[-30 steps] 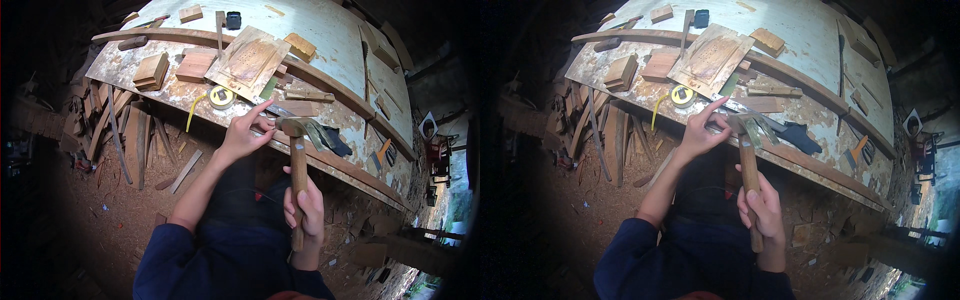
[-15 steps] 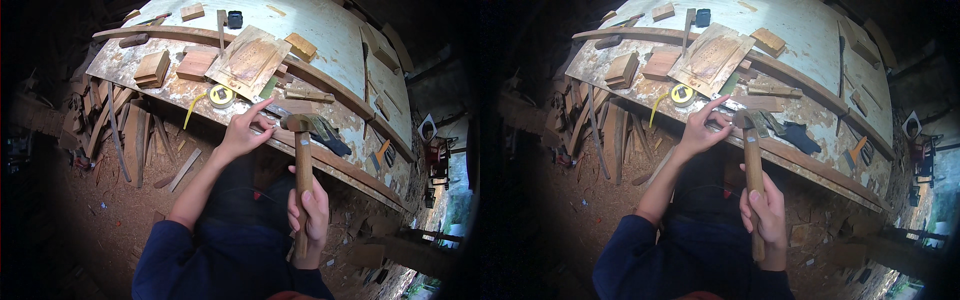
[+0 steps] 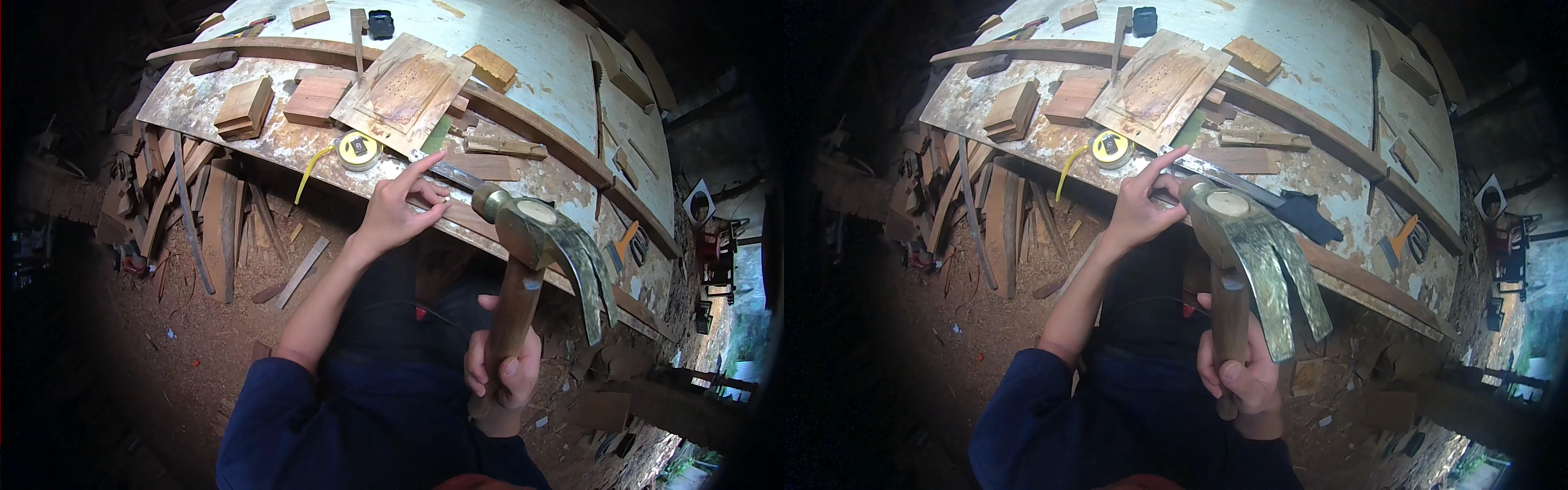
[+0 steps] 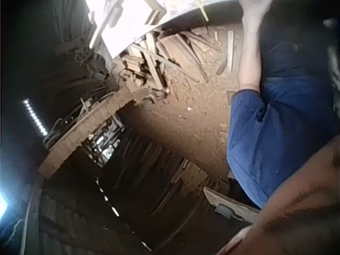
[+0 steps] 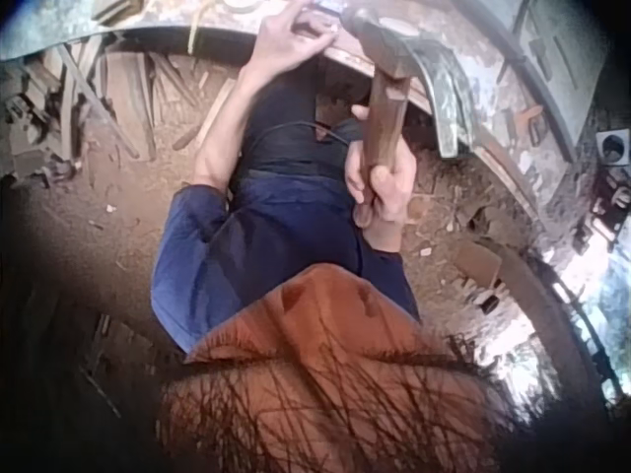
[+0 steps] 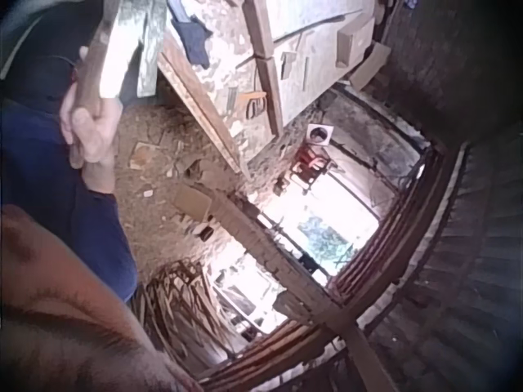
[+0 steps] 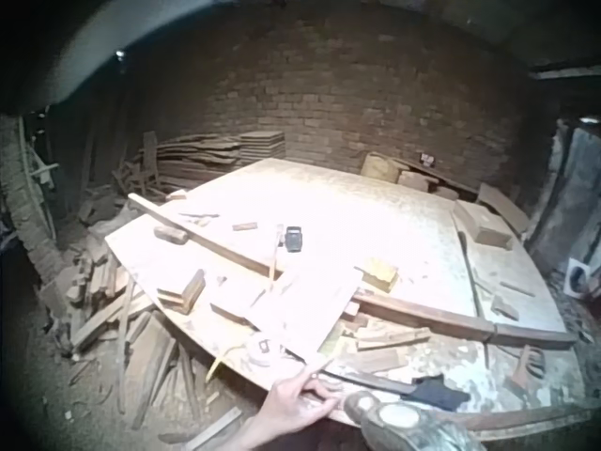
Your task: Cutting and shaping a thin strip of wood using a hammer and hand saw.
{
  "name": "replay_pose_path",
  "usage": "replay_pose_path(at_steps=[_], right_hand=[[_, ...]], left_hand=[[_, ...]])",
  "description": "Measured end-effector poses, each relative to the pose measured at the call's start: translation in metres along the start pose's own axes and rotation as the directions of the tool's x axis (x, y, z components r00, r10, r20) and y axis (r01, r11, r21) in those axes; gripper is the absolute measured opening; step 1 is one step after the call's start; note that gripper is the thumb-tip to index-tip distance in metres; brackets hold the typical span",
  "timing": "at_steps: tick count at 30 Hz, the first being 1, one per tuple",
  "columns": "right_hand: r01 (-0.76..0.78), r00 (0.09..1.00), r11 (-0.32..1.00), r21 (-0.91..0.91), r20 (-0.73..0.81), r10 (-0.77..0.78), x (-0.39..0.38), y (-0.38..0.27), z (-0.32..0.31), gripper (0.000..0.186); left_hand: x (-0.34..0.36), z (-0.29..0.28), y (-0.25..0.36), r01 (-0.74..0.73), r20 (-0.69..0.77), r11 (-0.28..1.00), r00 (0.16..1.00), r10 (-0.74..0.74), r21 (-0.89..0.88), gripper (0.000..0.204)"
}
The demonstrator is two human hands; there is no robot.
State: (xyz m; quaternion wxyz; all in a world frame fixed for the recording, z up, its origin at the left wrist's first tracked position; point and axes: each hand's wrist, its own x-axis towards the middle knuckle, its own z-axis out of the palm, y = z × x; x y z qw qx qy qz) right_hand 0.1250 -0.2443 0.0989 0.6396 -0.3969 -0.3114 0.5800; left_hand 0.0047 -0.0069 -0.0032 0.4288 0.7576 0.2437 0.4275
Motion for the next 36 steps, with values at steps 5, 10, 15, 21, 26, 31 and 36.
replay_pose_path(at_steps=[5,10,15,21,26,31,36], right_hand=[[-0.212,0.977,0.974,-0.085,-0.042,0.209,0.03,0.008,-0.013,0.082],[-0.018,0.999,0.985,-0.174,-0.033,0.012,0.025,0.0,-0.028,0.073],[0.224,0.898,0.784,-0.579,-0.19,-0.396,0.054,0.009,-0.082,0.068],[0.119,0.878,0.757,-0.642,-0.288,-0.383,0.084,0.01,-0.143,0.063],[0.095,0.86,0.782,-0.616,-0.344,-0.376,0.087,0.016,-0.141,0.062],[0.088,0.883,0.749,-0.657,-0.296,-0.363,0.083,0.018,-0.147,0.062],[0.095,0.882,0.754,-0.65,-0.296,-0.366,0.084,0.017,-0.145,0.06]], left_hand=[[0.0,0.005,-0.005,0.0,-0.054,0.999,0.999,-0.002,-0.043,0.08],[-0.004,0.006,-0.006,0.021,-0.07,0.993,0.997,-0.029,-0.118,0.067],[0.003,-0.005,-0.003,-0.034,0.053,0.998,0.998,0.031,0.053,0.019],[0.006,-0.004,-0.002,-0.042,0.077,0.998,0.996,0.038,0.055,0.013],[0.006,0.001,-0.005,-0.085,-0.011,0.995,0.996,0.086,0.049,0.01],[0.007,0.001,-0.004,-0.02,0.006,0.998,1.0,0.02,0.057,0.01],[0.008,-0.002,-0.01,-0.105,0.03,0.994,0.994,0.104,0.024,0.011]])
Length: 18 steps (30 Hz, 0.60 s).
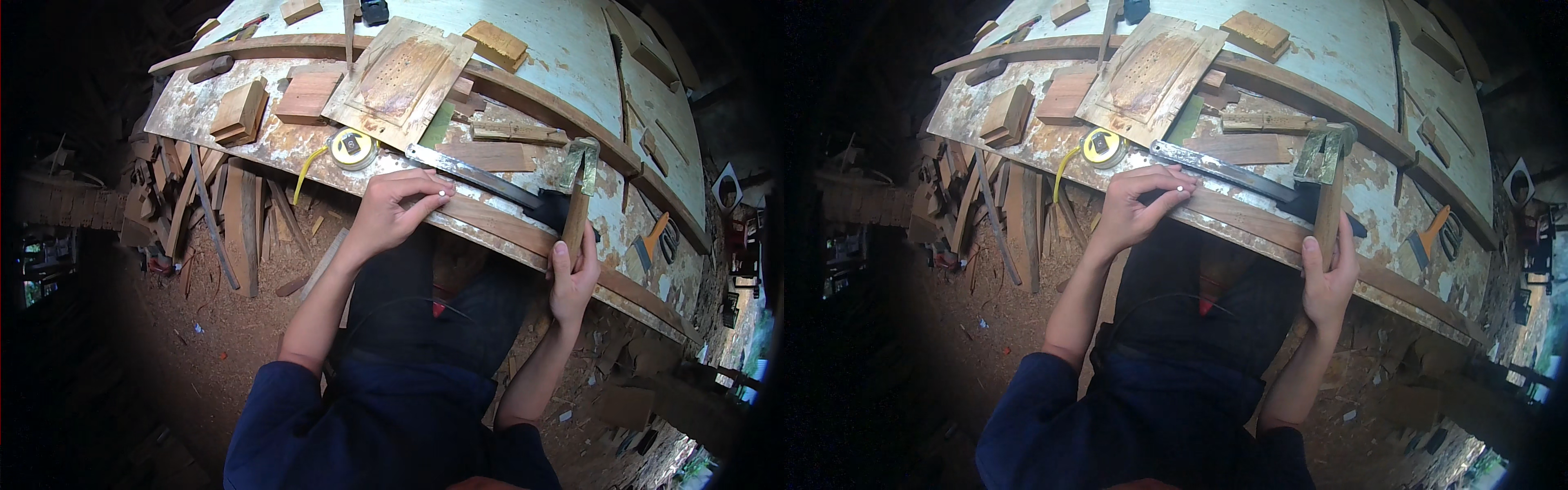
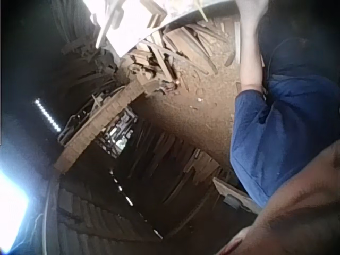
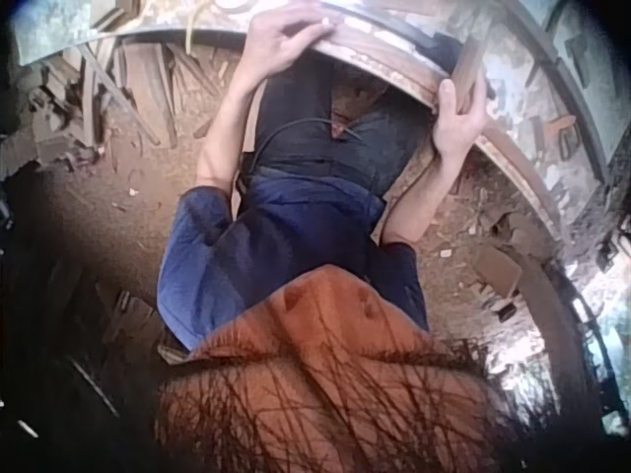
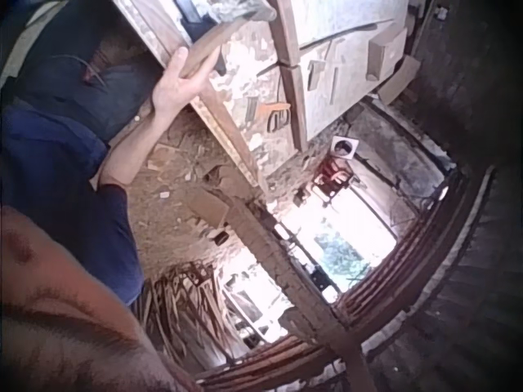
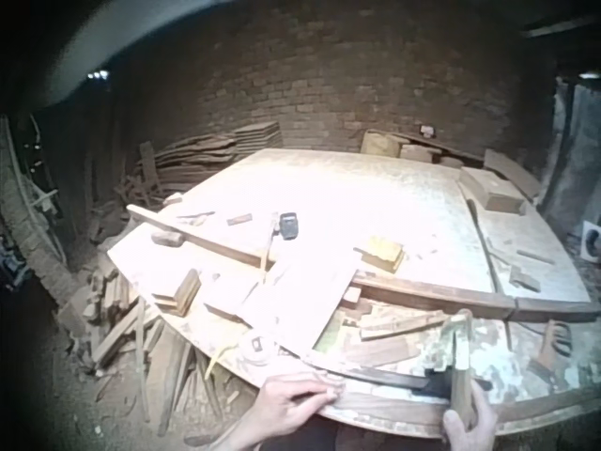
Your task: Cutting and shaping a thin strip of wood using a hammer and hand saw.
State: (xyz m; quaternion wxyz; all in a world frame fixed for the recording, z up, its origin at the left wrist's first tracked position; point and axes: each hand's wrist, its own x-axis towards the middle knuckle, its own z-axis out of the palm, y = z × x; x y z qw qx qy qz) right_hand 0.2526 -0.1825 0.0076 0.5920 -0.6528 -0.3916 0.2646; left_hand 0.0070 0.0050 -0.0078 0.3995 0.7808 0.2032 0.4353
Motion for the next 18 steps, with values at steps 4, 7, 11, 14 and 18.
replay_pose_path(at_steps=[4,7,11,14,18], right_hand=[[-0.028,1.0,1.0,0.008,-0.002,0.028,-0.001,-0.001,-0.002,0.059],[-0.021,1.0,0.999,-0.025,-0.004,0.021,0.0,0.004,-0.003,0.058],[-0.033,0.999,0.999,-0.014,0.009,0.034,0.0,-0.004,0.0,0.058],[-0.004,1.0,0.999,-0.044,0.008,0.004,0.0,-0.003,-0.001,0.058],[-0.025,0.999,0.997,-0.076,0.019,0.027,-0.001,-0.008,-0.002,0.059]], left_hand=[[0.0,0.006,0.005,0.078,-0.074,0.994,0.995,-0.073,0.077,0.012],[-0.005,0.007,-0.001,0.078,-0.106,0.991,0.992,-0.067,0.11,0.011],[-0.002,0.007,0.008,0.088,-0.122,0.992,0.99,-0.076,0.095,0.009],[-0.005,0.007,0.002,0.07,-0.118,0.993,0.991,-0.059,0.096,0.009],[-0.005,0.003,0.0,0.047,-0.166,0.996,0.984,-0.058,-0.07,0.01]])
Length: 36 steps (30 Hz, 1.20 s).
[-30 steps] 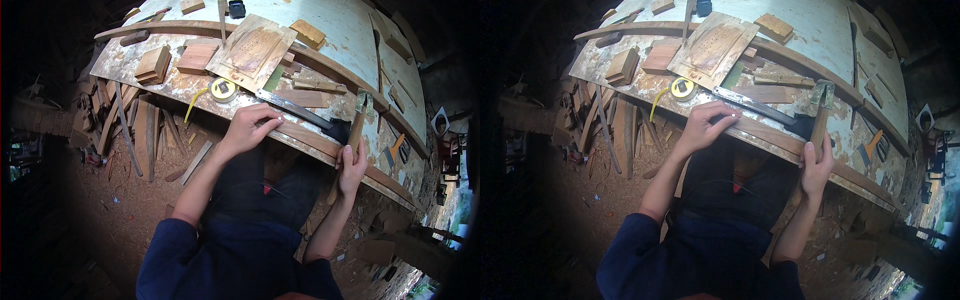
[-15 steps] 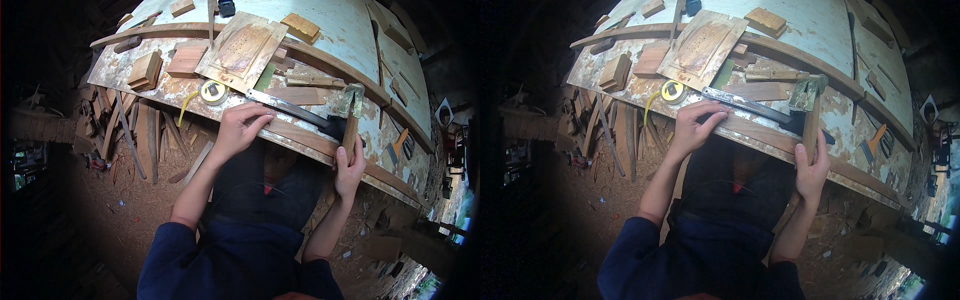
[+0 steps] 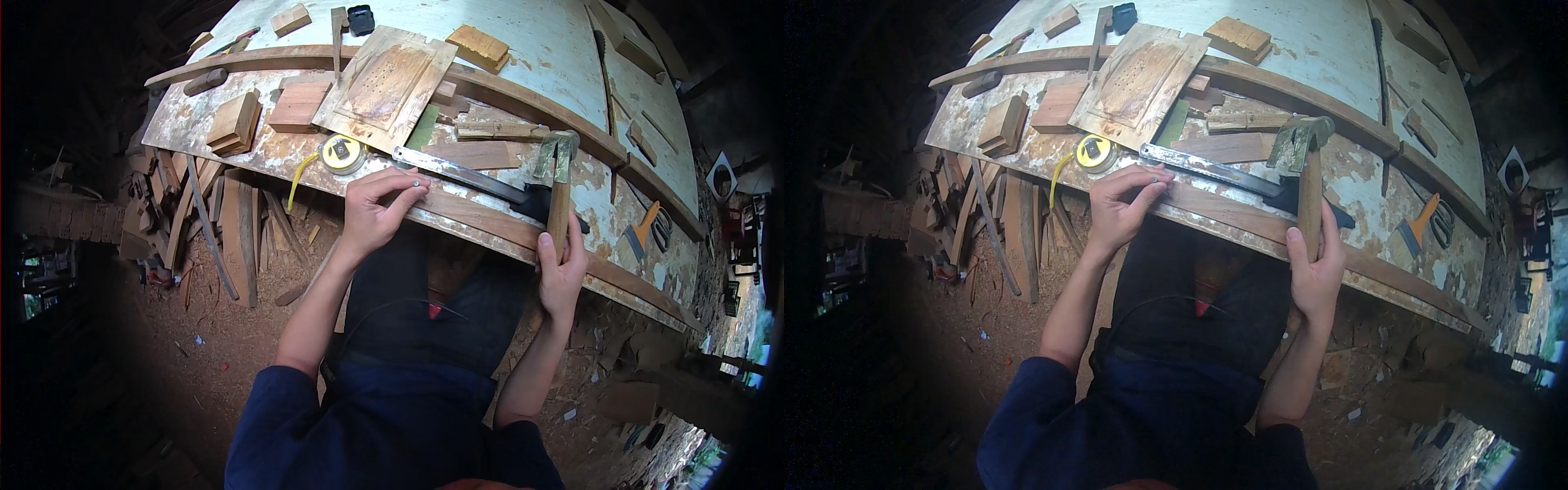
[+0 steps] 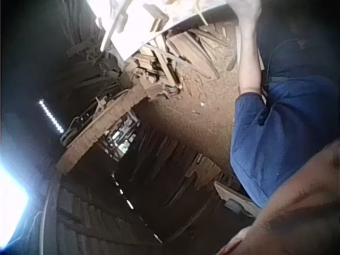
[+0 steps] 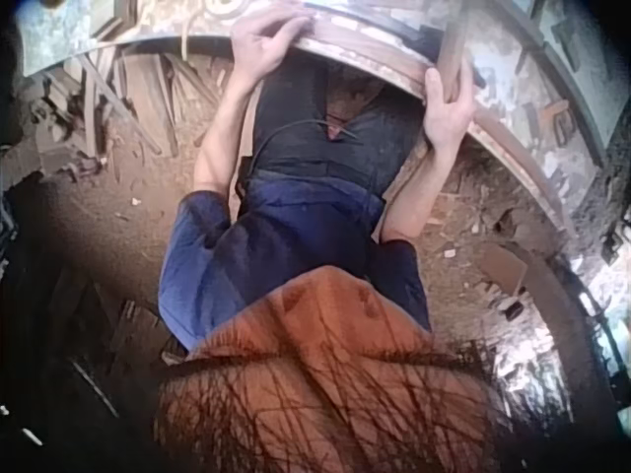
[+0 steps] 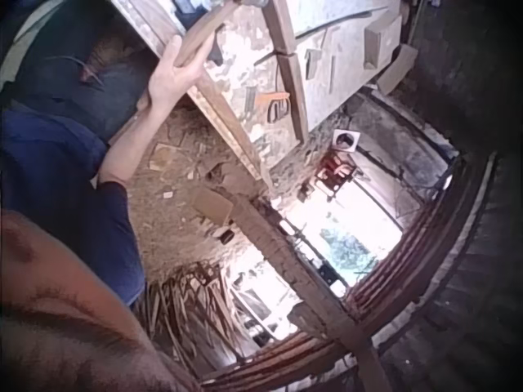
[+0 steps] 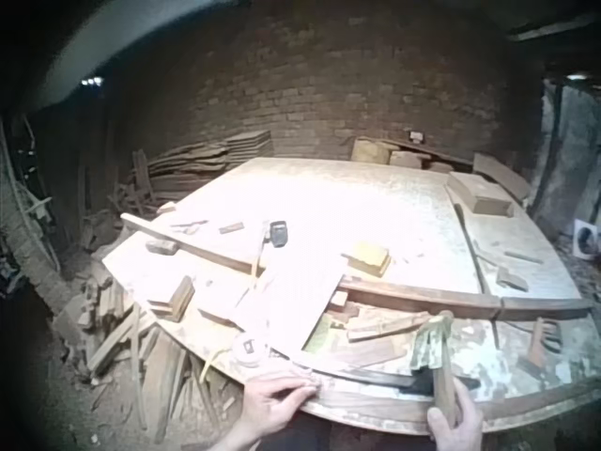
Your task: Cutting and shaping a thin strip of wood using a hammer and hand saw.
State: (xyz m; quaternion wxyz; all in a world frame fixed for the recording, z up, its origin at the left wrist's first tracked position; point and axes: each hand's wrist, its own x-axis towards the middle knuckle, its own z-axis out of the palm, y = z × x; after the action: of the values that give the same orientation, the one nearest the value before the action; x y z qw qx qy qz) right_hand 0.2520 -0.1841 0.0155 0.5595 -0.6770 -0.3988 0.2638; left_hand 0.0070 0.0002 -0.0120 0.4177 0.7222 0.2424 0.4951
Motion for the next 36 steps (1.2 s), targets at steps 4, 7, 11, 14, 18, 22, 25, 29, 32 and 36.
replay_pose_path(at_steps=[4,7,11,14,18,22,25,29,32,36], right_hand=[[0.017,1.0,1.0,0.01,-0.015,-0.017,0.0007,-0.0004,0.0012,0.059],[0.013,1.0,1.0,0.011,-0.012,-0.013,0.0005,-0.0012,0.0015,0.059],[0.014,1.0,1.0,0.015,-0.01,-0.014,0.0008,-0.0022,0.0014,0.059],[0.007,1.0,1.0,-0.014,-0.01,-0.007,0.0001,-0.0036,0.0004,0.06],[0.0,1.0,1.0,-0.022,0.0,0.0,-0.0001,-0.0017,0.0004,0.06],[0.01,1.0,1.0,-0.015,-0.008,-0.01,-0.0006,-0.0024,0.0012,0.061],[0.006,1.0,1.0,-0.004,-0.012,-0.006,-0.0003,-0.0008,0.002,0.061],[0.027,1.0,0.999,-0.02,-0.013,-0.028,0.0008,0.0018,0.001,0.061],[0.007,1.0,1.0,-0.016,-0.001,-0.007,0.0008,-0.0007,-0.0003,0.06],[0.019,0.999,1.0,0.01,-0.027,-0.019,-0.0007,-0.0049,0.0012,0.059]], left_hand=[[0.0011,0.0067,0.0081,-0.058,0.03,0.986,0.998,0.054,0.159,0.011],[0.0013,0.0076,0.0082,-0.038,0.039,0.987,0.999,0.032,0.158,0.011],[0.0016,0.0083,0.0085,-0.037,0.039,0.986,0.999,0.031,0.165,0.011],[0.0005,0.0077,0.0074,-0.037,0.049,0.986,0.998,0.03,0.159,0.013],[0.0004,0.0083,0.0083,-0.031,0.041,0.987,0.999,0.025,0.158,0.013],[0.0011,0.009,0.0082,-0.049,0.035,0.984,0.998,0.043,0.173,0.011],[0.0011,0.0094,0.0082,-0.051,0.03,0.984,0.998,0.046,0.173,0.01],[0.0012,0.0103,0.0081,-0.055,0.025,0.982,0.998,0.052,0.179,0.01],[0.0016,0.0103,0.0086,-0.061,0.026,0.982,0.998,0.058,0.179,0.01],[0.0024,0.0109,0.0084,-0.049,0.027,0.985,0.999,0.046,0.163,0.01]])
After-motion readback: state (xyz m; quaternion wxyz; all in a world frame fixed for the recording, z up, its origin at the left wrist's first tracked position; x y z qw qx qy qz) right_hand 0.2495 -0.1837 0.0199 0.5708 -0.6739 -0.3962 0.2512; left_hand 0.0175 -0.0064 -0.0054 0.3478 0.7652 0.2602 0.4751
